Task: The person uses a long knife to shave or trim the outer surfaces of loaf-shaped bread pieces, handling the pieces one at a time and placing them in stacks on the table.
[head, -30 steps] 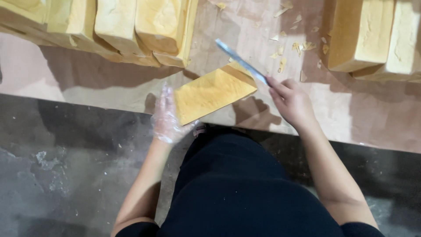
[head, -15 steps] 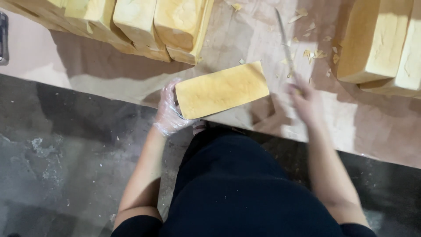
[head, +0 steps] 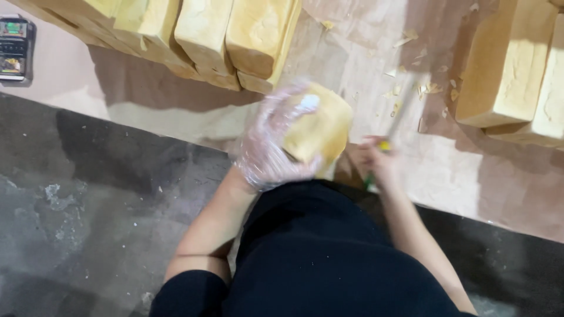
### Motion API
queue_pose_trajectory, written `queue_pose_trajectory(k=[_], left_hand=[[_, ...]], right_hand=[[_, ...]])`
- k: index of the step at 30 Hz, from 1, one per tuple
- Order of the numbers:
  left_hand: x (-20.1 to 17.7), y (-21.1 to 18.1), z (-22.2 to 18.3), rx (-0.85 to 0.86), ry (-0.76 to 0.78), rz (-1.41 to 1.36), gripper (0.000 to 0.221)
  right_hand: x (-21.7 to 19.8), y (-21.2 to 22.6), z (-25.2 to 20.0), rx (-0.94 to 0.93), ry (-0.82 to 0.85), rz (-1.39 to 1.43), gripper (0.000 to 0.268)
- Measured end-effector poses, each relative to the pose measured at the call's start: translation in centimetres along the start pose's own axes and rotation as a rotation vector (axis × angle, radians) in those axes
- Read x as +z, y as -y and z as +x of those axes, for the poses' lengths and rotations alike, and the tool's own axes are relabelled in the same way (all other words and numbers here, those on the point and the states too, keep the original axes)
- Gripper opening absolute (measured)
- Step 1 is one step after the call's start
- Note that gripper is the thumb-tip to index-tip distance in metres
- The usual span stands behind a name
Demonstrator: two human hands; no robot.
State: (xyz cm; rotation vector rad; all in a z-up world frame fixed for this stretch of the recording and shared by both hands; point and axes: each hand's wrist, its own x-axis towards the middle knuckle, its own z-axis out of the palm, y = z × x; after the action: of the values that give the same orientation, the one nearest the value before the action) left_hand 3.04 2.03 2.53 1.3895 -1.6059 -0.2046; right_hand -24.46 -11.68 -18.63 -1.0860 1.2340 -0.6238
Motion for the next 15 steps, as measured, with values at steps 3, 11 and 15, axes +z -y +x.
queue_pose_trajectory(k=[3, 11, 15], left_hand=[[0.1, 0.5, 1.2, 0.031, 0.209, -0.239, 0.105], [3.7, 0.6, 0.0, -0.425, 0.238, -0.857, 0.103], [4.0, 1.1, 0.4, -0.207, 0.275, -0.604, 0.089]], right_hand=[[-6.1, 3.3, -0.8, -0.138, -0.118, -0.034, 0.025], [-6.7, 18.1, -13.4, -0.894, 0.197, -0.912, 0.034], [-4.3, 22.4, -15.5, -0.867, 0.298, -1.023, 0.038]])
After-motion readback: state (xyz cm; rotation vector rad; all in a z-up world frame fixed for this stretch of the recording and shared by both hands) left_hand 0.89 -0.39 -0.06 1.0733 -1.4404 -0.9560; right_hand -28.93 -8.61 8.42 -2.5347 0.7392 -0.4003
